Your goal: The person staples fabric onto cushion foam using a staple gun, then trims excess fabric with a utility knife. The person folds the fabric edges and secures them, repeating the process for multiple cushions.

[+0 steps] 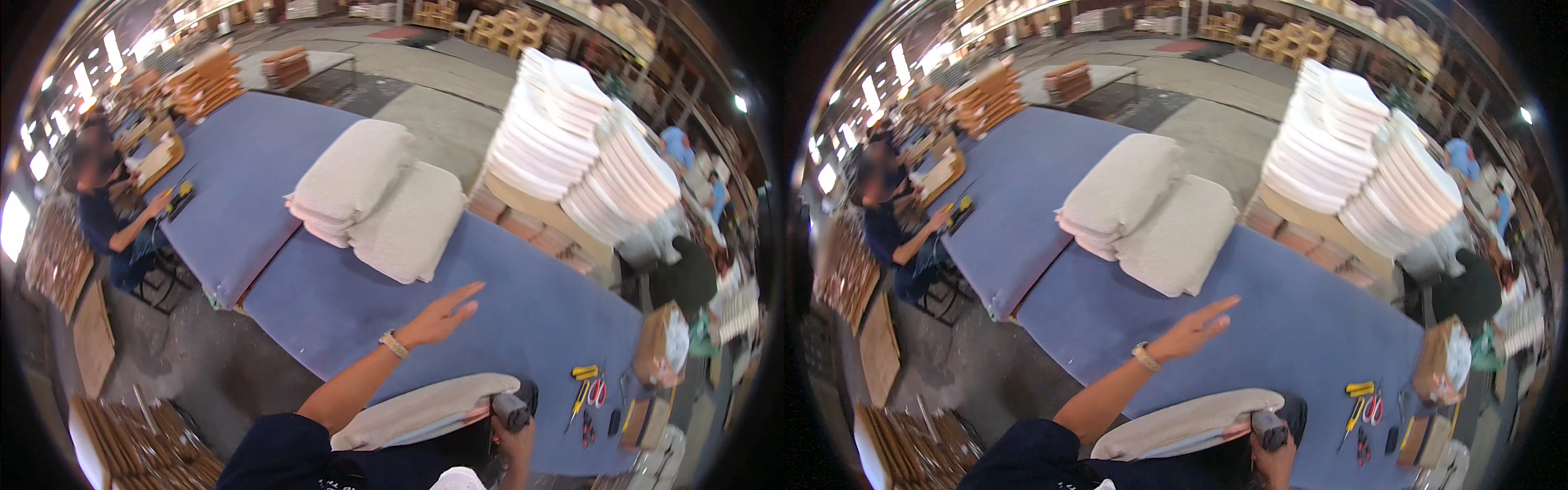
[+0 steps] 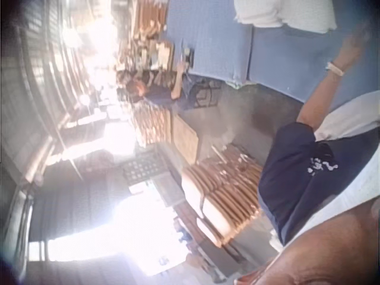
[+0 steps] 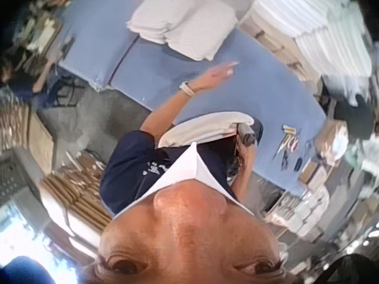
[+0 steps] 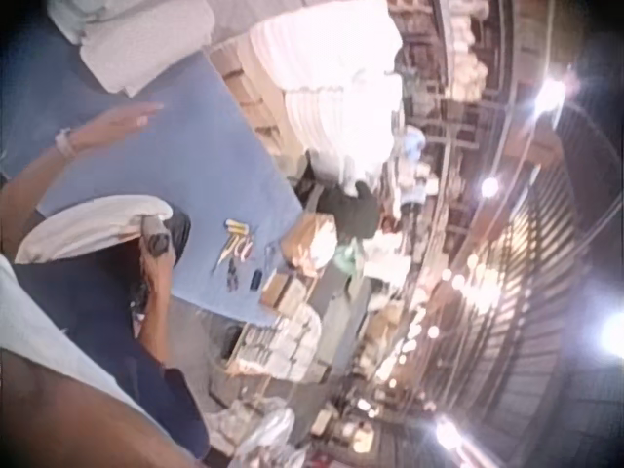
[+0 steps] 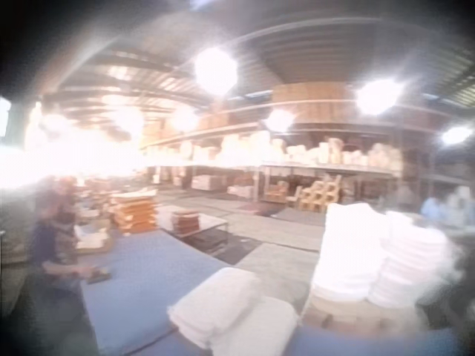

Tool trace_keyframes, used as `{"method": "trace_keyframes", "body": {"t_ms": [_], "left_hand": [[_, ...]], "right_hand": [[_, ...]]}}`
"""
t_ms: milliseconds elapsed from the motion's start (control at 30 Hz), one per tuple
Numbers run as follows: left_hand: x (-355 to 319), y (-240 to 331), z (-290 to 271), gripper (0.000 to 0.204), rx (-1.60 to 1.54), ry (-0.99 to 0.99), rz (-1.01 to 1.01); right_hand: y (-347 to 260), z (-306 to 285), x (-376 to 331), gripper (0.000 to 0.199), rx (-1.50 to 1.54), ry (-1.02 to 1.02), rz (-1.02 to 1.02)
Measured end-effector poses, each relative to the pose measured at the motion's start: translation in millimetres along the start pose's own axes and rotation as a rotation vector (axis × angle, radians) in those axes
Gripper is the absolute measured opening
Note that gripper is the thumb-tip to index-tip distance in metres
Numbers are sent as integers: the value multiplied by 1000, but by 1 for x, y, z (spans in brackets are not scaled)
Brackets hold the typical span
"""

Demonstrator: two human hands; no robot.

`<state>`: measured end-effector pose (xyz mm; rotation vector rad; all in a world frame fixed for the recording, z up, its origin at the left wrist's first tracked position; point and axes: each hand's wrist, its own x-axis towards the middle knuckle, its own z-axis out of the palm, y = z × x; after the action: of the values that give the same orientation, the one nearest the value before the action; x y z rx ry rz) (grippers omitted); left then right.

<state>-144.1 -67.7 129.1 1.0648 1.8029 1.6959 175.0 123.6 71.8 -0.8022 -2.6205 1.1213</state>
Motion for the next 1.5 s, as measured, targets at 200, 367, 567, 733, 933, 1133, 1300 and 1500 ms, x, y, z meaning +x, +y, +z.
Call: {"method": "trace_keyframes", "body": {"t_ms": [200, 367, 567, 733, 933, 1133, 1300, 1500], "left_hand": [[-51, -204, 108, 81, 332, -548, -387], [-65, -183, 160, 73, -437, -582, -538], [-64, -128, 142, 73, -173, -518, -569], [-60, -93, 135, 78, 32, -584, -496], [-61, -56, 142, 89, 412, -552, -415], [-58, -38, 148, 81, 541, -476, -435], [-59, -41, 147, 80, 560, -431, -373], [-65, -41, 151, 81, 584, -344, -335]], "right_hand": [[-52, -8, 5, 42, 284, 8, 163], [-53, -25, 1, 43, 322, -72, 290], [-46, -21, 16, 45, 360, -101, 367], [-46, -18, 20, 47, 324, -88, 344], [-50, -20, 20, 48, 286, -75, 277], [-46, -22, 15, 52, 345, -101, 344], [-52, -27, 17, 53, 306, -139, 278], [-51, -26, 22, 50, 253, -172, 263]]}}
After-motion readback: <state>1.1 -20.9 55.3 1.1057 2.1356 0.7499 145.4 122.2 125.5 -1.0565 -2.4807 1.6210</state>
